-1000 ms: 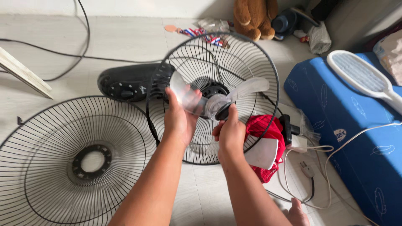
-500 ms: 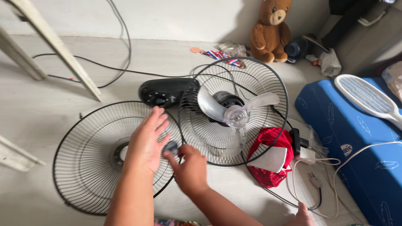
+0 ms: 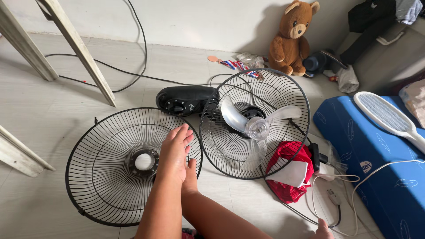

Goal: The person disassembles a table fan by removing the front grille, fan blades, and rear grille. They then reassemble the fan by placing the blades back onto the motor hub and securing the grilles.

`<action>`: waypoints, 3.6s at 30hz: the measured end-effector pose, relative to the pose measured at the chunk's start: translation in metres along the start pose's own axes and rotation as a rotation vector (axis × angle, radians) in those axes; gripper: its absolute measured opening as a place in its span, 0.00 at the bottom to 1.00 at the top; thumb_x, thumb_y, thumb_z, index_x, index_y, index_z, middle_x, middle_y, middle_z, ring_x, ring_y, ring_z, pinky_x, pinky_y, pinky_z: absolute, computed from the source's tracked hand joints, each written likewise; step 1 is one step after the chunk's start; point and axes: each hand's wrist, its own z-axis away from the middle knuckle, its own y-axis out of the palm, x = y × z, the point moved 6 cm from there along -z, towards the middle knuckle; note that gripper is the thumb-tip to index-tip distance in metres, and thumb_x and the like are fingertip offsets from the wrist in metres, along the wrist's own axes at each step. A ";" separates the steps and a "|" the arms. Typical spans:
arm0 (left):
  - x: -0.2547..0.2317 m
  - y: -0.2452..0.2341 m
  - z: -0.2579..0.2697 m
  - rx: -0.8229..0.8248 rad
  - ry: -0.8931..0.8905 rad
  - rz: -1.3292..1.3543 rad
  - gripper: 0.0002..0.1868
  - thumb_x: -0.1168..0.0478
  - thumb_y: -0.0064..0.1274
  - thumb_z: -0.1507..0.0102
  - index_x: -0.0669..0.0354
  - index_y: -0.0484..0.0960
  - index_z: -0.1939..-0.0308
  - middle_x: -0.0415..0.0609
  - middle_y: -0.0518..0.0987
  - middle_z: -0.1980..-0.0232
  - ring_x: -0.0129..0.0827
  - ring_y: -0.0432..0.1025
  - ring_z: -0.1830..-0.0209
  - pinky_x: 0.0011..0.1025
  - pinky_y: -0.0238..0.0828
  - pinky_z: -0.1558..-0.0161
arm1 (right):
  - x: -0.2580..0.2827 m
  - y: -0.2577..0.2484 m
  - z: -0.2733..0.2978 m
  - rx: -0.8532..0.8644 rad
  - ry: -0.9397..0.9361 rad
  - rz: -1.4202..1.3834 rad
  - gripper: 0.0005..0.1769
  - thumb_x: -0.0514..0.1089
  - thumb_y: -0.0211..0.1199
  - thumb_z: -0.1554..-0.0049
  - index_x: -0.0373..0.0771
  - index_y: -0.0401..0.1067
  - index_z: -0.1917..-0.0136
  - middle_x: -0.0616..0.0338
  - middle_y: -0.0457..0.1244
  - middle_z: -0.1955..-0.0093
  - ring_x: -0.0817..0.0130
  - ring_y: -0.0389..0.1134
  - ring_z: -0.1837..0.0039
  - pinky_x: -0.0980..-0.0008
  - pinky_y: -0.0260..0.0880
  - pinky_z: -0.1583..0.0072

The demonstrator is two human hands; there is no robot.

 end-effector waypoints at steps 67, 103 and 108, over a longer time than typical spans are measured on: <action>0.111 0.164 -0.018 0.352 -0.118 -0.343 0.44 0.55 0.54 0.38 0.42 0.52 0.20 0.46 0.69 0.26 0.34 0.65 0.31 0.38 0.58 0.31 | -0.140 0.292 0.120 -0.061 -1.721 3.070 0.32 0.59 0.65 0.44 0.37 0.64 0.35 0.50 0.70 0.50 0.62 0.73 0.50 0.65 0.72 0.49; 0.104 0.175 -0.013 0.426 -0.097 -0.269 0.46 0.61 0.52 0.38 0.31 0.45 0.21 0.46 0.59 0.22 0.33 0.66 0.29 0.38 0.59 0.29 | -0.123 0.300 0.099 0.098 -1.230 2.777 0.26 0.46 0.68 0.44 0.32 0.62 0.40 0.52 0.67 0.52 0.70 0.67 0.54 0.70 0.69 0.52; 0.103 0.174 -0.015 0.438 -0.075 -0.235 0.46 0.60 0.54 0.38 0.33 0.47 0.21 0.48 0.61 0.22 0.34 0.66 0.29 0.38 0.58 0.29 | -0.119 0.300 0.096 0.108 -1.263 2.792 0.25 0.46 0.68 0.43 0.32 0.62 0.40 0.52 0.67 0.52 0.70 0.65 0.54 0.69 0.67 0.51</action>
